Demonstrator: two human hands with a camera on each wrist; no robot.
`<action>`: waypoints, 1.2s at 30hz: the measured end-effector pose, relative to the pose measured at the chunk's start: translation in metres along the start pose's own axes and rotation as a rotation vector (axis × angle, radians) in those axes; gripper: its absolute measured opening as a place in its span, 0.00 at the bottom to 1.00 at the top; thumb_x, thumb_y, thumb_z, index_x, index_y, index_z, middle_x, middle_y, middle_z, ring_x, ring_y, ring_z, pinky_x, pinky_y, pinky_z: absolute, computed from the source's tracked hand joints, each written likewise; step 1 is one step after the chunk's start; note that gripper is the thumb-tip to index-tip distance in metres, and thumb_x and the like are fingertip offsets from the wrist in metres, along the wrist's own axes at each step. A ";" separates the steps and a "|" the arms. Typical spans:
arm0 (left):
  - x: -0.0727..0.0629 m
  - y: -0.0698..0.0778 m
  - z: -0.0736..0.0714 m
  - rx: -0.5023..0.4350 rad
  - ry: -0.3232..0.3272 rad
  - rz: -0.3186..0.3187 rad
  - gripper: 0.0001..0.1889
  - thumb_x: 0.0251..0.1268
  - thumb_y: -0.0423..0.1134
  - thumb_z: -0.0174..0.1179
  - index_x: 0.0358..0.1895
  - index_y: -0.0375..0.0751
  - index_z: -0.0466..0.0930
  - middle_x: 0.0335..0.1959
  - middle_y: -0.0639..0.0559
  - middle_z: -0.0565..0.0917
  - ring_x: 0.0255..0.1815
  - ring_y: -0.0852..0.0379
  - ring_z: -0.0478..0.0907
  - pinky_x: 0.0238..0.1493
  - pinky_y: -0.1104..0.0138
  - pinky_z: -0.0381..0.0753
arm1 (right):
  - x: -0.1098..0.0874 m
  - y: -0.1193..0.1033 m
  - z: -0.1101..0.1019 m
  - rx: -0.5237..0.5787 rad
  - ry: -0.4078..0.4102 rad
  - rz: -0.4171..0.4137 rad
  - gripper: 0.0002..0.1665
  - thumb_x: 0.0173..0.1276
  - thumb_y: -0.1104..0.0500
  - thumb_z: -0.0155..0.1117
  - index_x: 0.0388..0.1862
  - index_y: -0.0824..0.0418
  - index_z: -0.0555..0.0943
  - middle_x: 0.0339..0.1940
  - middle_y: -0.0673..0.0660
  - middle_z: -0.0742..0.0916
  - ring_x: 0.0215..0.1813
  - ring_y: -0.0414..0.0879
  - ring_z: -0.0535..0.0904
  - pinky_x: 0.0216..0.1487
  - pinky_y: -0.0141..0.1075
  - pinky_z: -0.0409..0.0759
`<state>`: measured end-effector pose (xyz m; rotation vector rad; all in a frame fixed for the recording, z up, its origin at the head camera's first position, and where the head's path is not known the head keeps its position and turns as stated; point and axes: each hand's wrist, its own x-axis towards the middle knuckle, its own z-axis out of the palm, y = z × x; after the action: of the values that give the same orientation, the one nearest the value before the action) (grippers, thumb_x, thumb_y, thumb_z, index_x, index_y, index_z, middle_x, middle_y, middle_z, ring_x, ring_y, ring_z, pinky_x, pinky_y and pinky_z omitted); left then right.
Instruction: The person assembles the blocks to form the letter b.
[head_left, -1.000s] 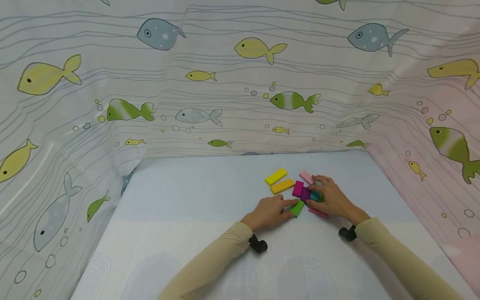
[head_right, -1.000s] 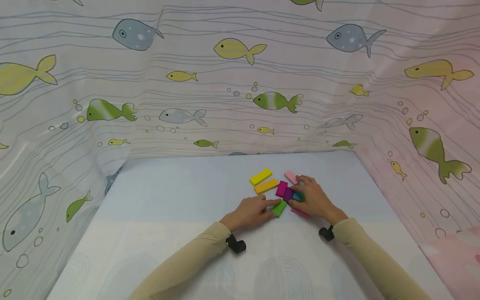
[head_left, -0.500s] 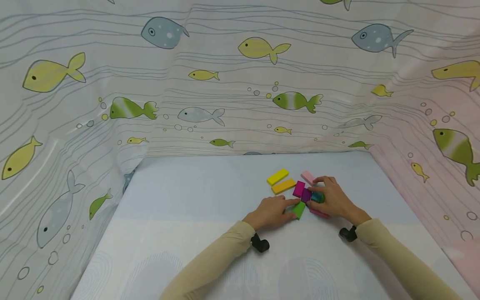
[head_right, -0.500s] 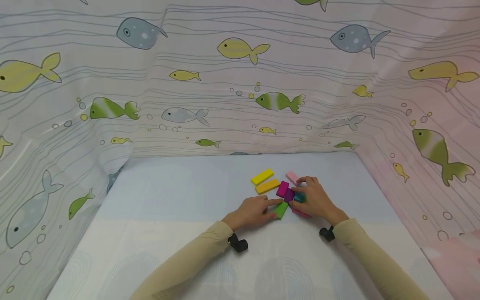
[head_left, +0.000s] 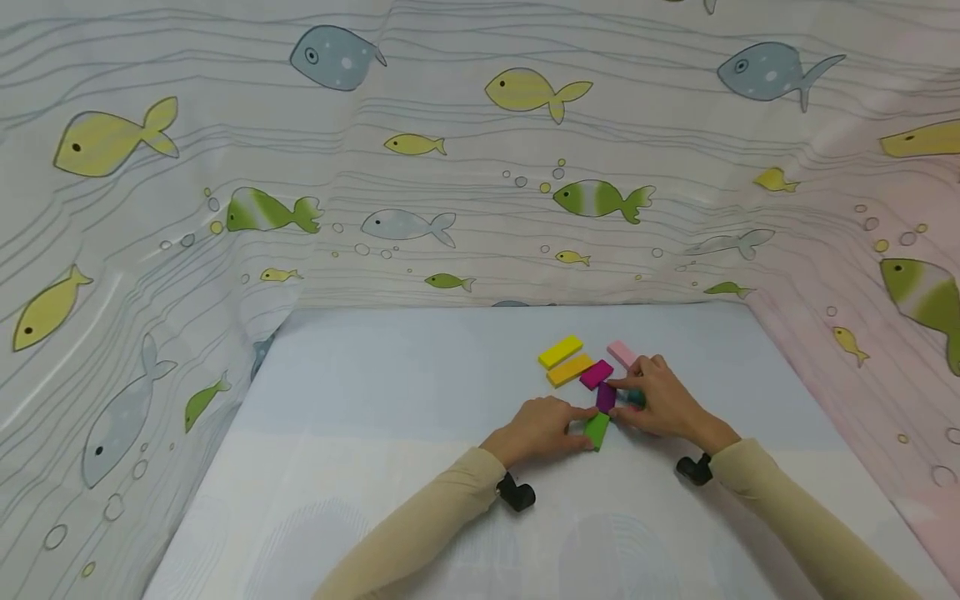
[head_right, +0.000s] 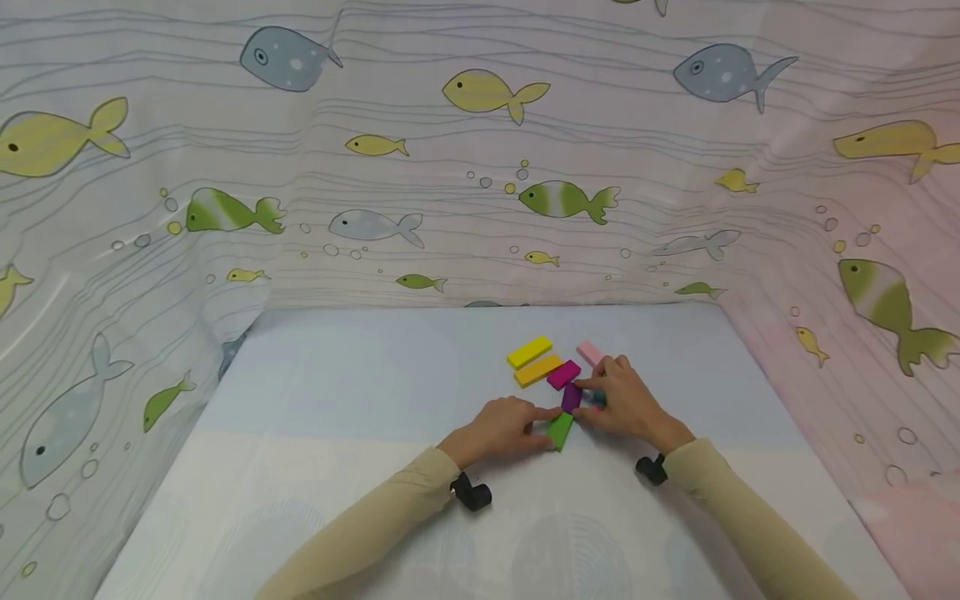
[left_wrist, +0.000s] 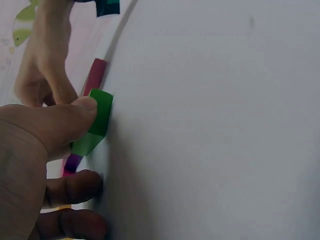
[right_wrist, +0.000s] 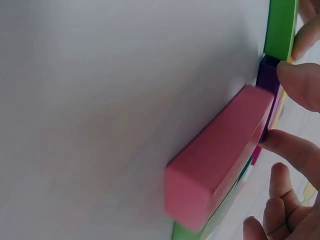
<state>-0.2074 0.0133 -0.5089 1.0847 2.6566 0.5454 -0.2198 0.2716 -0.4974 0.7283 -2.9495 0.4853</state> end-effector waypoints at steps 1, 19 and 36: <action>-0.002 0.001 0.000 0.007 -0.002 -0.003 0.32 0.72 0.60 0.67 0.76 0.59 0.76 0.14 0.61 0.54 0.16 0.63 0.53 0.21 0.71 0.53 | 0.001 -0.002 0.000 0.002 -0.002 -0.008 0.29 0.60 0.46 0.82 0.58 0.56 0.91 0.45 0.57 0.81 0.50 0.53 0.69 0.44 0.42 0.71; -0.032 0.009 -0.003 0.213 0.034 0.004 0.31 0.70 0.64 0.67 0.72 0.59 0.81 0.19 0.62 0.63 0.23 0.64 0.61 0.21 0.71 0.58 | 0.014 -0.032 0.012 0.058 -0.027 -0.123 0.30 0.59 0.51 0.84 0.61 0.54 0.90 0.42 0.52 0.81 0.51 0.49 0.70 0.47 0.41 0.71; -0.057 0.000 -0.004 0.226 0.151 -0.026 0.22 0.60 0.62 0.76 0.50 0.53 0.91 0.25 0.64 0.81 0.24 0.66 0.68 0.22 0.73 0.66 | 0.032 -0.060 0.028 0.127 -0.056 -0.183 0.29 0.61 0.51 0.83 0.63 0.52 0.89 0.41 0.50 0.77 0.50 0.46 0.67 0.46 0.38 0.68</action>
<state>-0.1683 -0.0279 -0.5017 1.1051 2.9167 0.3395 -0.2201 0.1985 -0.5026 1.0308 -2.8851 0.6505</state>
